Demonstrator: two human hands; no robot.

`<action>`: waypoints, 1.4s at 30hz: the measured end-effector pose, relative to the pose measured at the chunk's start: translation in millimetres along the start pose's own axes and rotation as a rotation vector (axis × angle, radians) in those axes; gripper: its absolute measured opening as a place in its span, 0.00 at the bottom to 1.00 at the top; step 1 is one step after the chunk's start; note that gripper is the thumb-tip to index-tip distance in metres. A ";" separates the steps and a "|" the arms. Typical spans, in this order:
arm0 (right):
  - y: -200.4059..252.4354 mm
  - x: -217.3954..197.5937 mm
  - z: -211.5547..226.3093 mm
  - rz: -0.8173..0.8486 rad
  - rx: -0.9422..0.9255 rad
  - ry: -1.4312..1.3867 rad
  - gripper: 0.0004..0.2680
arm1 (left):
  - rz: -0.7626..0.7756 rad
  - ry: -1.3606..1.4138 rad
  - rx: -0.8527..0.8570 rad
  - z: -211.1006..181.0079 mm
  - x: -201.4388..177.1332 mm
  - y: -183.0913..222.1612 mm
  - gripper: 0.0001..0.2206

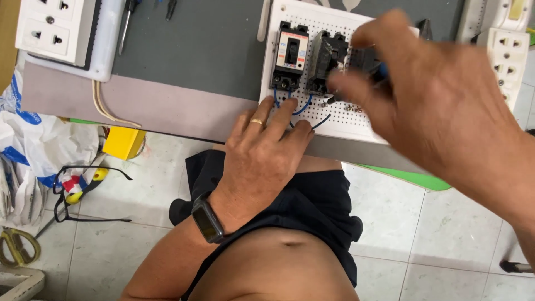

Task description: Wiring multiple circuit breakers on a mounting board by inserting wires and tightening terminal screws with a screwdriver.

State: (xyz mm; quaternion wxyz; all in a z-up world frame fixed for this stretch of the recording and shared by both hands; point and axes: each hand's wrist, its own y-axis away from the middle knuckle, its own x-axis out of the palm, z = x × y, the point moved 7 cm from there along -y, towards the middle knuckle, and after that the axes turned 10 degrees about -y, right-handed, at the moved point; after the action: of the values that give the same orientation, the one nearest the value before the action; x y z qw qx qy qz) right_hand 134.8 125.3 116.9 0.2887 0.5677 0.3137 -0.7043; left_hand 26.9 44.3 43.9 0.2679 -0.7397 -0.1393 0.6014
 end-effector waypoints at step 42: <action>-2.3 5.2 7.8 0.063 0.058 -0.113 0.10 | -0.087 0.093 -0.057 9.6 26.9 22.0 0.08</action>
State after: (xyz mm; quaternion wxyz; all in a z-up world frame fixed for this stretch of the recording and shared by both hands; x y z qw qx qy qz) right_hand 127.2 120.6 113.2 0.3114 0.5449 0.2582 -0.7344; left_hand 21.5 42.7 8.3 0.2790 -0.7675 -0.1759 0.5498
